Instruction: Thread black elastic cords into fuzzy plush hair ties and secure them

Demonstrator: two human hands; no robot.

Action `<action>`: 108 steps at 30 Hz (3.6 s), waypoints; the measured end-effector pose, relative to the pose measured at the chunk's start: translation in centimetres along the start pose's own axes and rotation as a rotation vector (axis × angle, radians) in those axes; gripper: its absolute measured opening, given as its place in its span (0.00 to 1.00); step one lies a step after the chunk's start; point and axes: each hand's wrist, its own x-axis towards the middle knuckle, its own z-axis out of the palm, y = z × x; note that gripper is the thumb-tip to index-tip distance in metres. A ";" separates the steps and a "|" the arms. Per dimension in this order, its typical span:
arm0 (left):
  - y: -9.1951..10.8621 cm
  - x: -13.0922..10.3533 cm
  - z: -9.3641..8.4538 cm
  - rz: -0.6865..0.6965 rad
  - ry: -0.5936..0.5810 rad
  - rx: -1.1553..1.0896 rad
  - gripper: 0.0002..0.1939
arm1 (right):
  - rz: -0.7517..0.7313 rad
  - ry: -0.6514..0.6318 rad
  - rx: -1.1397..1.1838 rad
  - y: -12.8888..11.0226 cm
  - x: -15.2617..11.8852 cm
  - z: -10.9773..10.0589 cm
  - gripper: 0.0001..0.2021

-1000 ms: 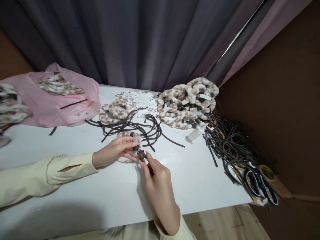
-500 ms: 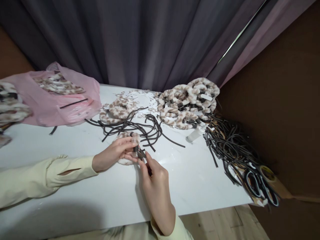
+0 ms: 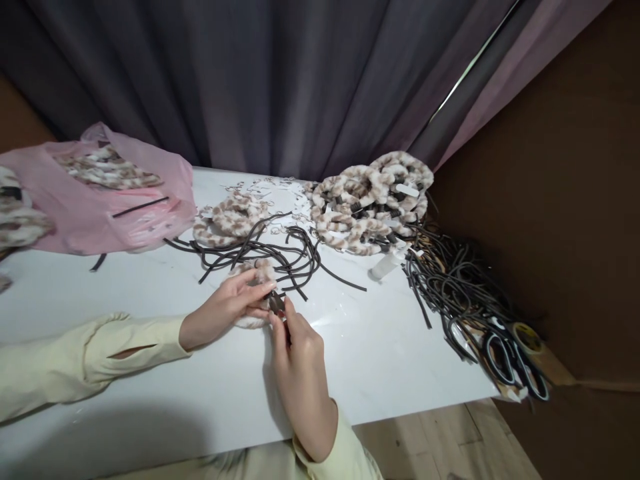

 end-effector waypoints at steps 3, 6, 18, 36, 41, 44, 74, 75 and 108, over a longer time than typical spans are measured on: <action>-0.3 0.0 0.0 -0.004 0.007 0.064 0.18 | 0.042 -0.028 0.038 -0.1 0.1 -0.1 0.18; -0.5 0.0 0.0 0.021 0.029 0.098 0.19 | 0.096 -0.058 0.085 -0.1 0.2 -0.1 0.19; 0.2 0.3 -0.2 0.005 0.032 0.075 0.18 | 0.364 -0.051 0.252 0.6 0.7 -2.1 0.18; 0.3 -0.1 -0.1 -0.004 -0.043 0.155 0.20 | 0.550 -0.355 0.528 0.5 1.1 -2.5 0.21; 0.4 -0.1 0.0 -0.009 -0.050 0.160 0.19 | 0.508 -0.337 0.498 0.8 0.9 -2.3 0.21; 0.5 -0.1 0.1 -0.029 -0.052 0.157 0.20 | 0.461 -0.293 0.426 0.9 0.8 -2.1 0.21; 0.5 0.3 -0.8 -0.132 -0.002 0.046 0.17 | 0.116 -0.204 0.075 1.1 0.0 -1.5 0.15; 0.6 0.3 -0.7 -0.134 -0.001 0.047 0.17 | 0.149 -0.218 0.110 1.0 0.1 -1.7 0.17; 2.6 -1.2 -0.2 -0.038 -0.311 0.707 0.07 | -0.379 -0.347 0.160 1.6 0.1 -4.0 0.31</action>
